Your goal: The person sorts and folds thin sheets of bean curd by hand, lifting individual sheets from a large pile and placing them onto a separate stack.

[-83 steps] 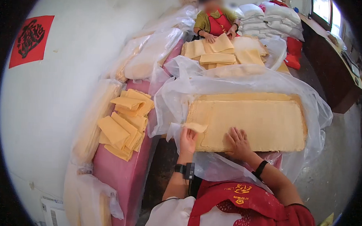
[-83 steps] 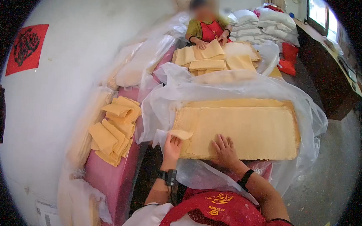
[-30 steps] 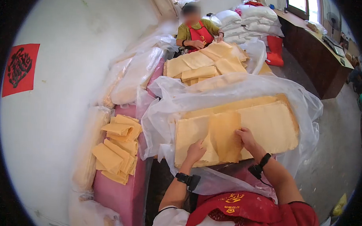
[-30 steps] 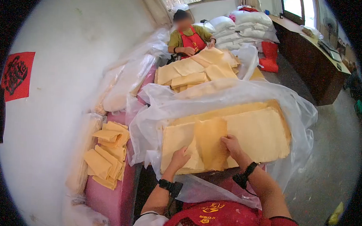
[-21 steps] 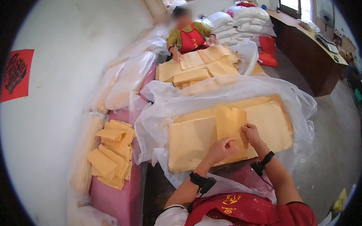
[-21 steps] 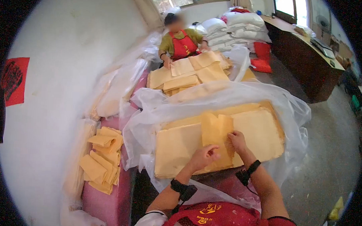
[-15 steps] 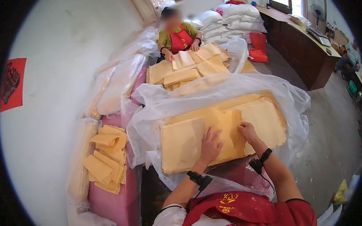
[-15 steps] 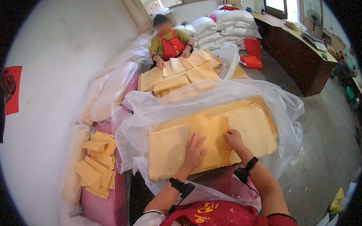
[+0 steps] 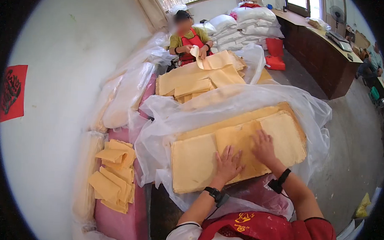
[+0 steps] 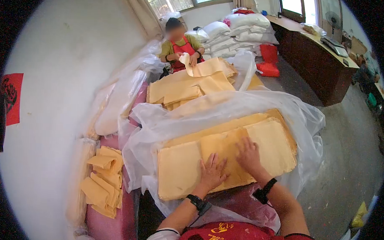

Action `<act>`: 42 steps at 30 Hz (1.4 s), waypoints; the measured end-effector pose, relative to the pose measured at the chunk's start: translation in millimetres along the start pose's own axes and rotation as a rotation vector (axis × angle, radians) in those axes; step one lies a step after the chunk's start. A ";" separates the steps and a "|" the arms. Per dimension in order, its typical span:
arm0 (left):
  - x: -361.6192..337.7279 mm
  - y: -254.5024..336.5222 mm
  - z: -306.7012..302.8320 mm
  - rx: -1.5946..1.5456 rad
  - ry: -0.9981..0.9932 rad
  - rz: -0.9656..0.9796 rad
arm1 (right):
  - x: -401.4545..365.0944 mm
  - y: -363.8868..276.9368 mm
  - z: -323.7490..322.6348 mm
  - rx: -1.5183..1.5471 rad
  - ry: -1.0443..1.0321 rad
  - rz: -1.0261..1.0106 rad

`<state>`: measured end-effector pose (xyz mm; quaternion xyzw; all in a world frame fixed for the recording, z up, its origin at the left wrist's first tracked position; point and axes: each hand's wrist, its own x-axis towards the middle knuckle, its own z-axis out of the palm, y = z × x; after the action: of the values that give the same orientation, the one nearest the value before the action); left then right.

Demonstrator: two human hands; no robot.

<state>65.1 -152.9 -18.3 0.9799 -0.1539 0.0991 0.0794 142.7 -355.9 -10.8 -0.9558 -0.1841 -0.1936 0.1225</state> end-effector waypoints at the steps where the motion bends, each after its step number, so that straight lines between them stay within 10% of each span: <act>1: 2.4 0.4 0.6 0.001 0.027 0.014 | -6.0 -10.8 1.1 -0.031 -0.029 -0.141; 5: 19.2 -23.5 -2.5 -0.115 -0.145 -0.039 | -34.4 -34.7 7.5 0.066 -0.068 -0.194; 7: 27.7 -48.0 23.2 -0.459 0.350 -0.334 | -38.7 -36.3 2.1 0.111 -0.056 -0.196; 17: 25.9 -31.0 -21.7 -0.865 -0.070 -0.280 | -43.2 -35.0 -5.8 0.134 -0.062 -0.152; 21: 35.1 -34.7 -38.6 -1.241 -0.067 -0.386 | -74.1 -78.0 -61.5 0.734 -0.372 -0.577; 25: 60.4 -11.4 -73.6 -1.505 -0.051 -0.465 | -95.9 -91.8 -30.3 0.636 -0.121 -0.749; 31: 70.8 -1.8 -105.6 -1.156 0.062 -0.304 | -66.7 -47.0 9.3 0.509 -0.191 -0.049; 42: 81.4 15.4 -131.0 -1.304 0.120 -0.256 | -73.1 16.0 9.1 0.672 0.061 0.107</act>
<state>114.0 -166.3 128.1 0.7344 -0.0601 0.0300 0.6754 89.4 -389.8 -51.9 -0.8640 -0.1834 -0.1441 0.4462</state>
